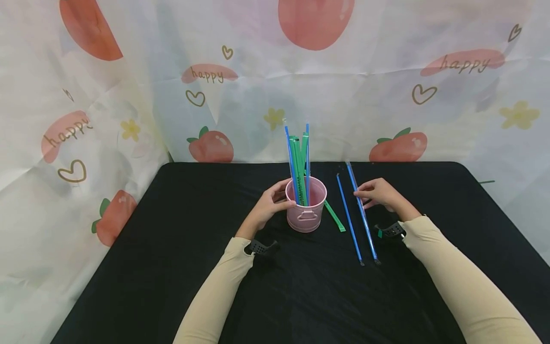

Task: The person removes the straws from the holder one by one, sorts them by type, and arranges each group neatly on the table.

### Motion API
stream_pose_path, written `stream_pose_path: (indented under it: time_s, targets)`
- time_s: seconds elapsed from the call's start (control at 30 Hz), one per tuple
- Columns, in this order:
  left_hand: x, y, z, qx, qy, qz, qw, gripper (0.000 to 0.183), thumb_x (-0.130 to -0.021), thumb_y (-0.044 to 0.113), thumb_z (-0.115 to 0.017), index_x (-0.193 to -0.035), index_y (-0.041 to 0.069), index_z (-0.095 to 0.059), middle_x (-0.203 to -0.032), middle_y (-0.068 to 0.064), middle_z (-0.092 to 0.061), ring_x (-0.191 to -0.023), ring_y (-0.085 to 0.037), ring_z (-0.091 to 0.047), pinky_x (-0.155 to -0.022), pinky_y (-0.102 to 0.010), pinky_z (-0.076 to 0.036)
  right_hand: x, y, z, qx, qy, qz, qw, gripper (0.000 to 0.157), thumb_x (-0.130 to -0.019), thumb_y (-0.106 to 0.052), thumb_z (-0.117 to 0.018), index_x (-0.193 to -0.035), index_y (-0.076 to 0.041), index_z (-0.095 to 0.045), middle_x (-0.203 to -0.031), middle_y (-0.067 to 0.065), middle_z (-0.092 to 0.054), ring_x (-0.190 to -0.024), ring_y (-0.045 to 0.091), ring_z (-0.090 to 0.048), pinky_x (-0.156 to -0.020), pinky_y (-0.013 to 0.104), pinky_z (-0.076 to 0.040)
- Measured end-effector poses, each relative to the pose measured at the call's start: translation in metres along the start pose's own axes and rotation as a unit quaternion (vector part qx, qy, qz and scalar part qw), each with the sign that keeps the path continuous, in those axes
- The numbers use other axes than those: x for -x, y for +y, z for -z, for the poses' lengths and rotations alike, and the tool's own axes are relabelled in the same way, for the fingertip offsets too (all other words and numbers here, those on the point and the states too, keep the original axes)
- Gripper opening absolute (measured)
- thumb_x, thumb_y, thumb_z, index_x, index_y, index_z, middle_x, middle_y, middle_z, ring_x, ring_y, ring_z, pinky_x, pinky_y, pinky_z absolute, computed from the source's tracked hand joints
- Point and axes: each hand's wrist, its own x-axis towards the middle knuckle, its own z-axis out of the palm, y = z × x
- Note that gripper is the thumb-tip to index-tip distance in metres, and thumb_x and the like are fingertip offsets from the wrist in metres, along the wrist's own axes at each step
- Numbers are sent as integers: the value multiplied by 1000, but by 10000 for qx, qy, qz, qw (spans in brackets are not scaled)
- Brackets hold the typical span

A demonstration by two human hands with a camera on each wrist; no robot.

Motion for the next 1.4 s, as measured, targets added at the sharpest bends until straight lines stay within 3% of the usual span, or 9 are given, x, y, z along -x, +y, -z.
stream_pose_path:
  time_s: [0.37,1.07,1.17,1.33,1.4]
  targets:
    - [1,0,1,-26,-18,-51,10000,62,-87,7,-64,-143,9,-37,-142,-17,-44,-132,-33,-42,-108,-44,-38,-3,4,-5,132,-90,-113,9998,35,-93,-12,-57,-112,17,-57,-77,-2,-64,-70,8,-60,-66,31,-59]
    - [0,1,0,-59,-10,-21,10000,61,-87,3,-62,-142,9,-38,-142,-17,-44,-132,-34,-42,-109,-44,-37,-7,6,-9,339,-50,-203,9992,28,-91,-11,-60,-104,14,-59,-72,-2,-66,-65,7,-61,-62,28,-57]
    - [0,0,1,-65,-19,-34,10000,61,-87,8,-64,-142,9,-38,-141,-17,-44,-132,-34,-42,-109,-44,-37,-8,6,-9,352,-31,-248,9991,28,-90,-11,-60,-104,14,-59,-71,-3,-66,-65,8,-62,-61,28,-57]
    - [0,-2,2,-2,-78,-82,9999,74,-81,34,-73,-142,9,-38,-141,-17,-44,-132,-37,-40,-109,-44,-37,-9,6,-10,336,-32,-293,9990,28,-90,-10,-61,-103,14,-59,-68,-4,-65,-63,8,-62,-61,27,-57]
    - [0,-2,2,27,-94,-85,9999,76,-80,35,-73,-142,9,-38,-141,-18,-44,-132,-39,-40,-109,-45,-37,-9,6,-10,335,-37,-298,9990,27,-89,-9,-62,-103,14,-58,-67,-4,-64,-63,9,-62,-61,28,-57]
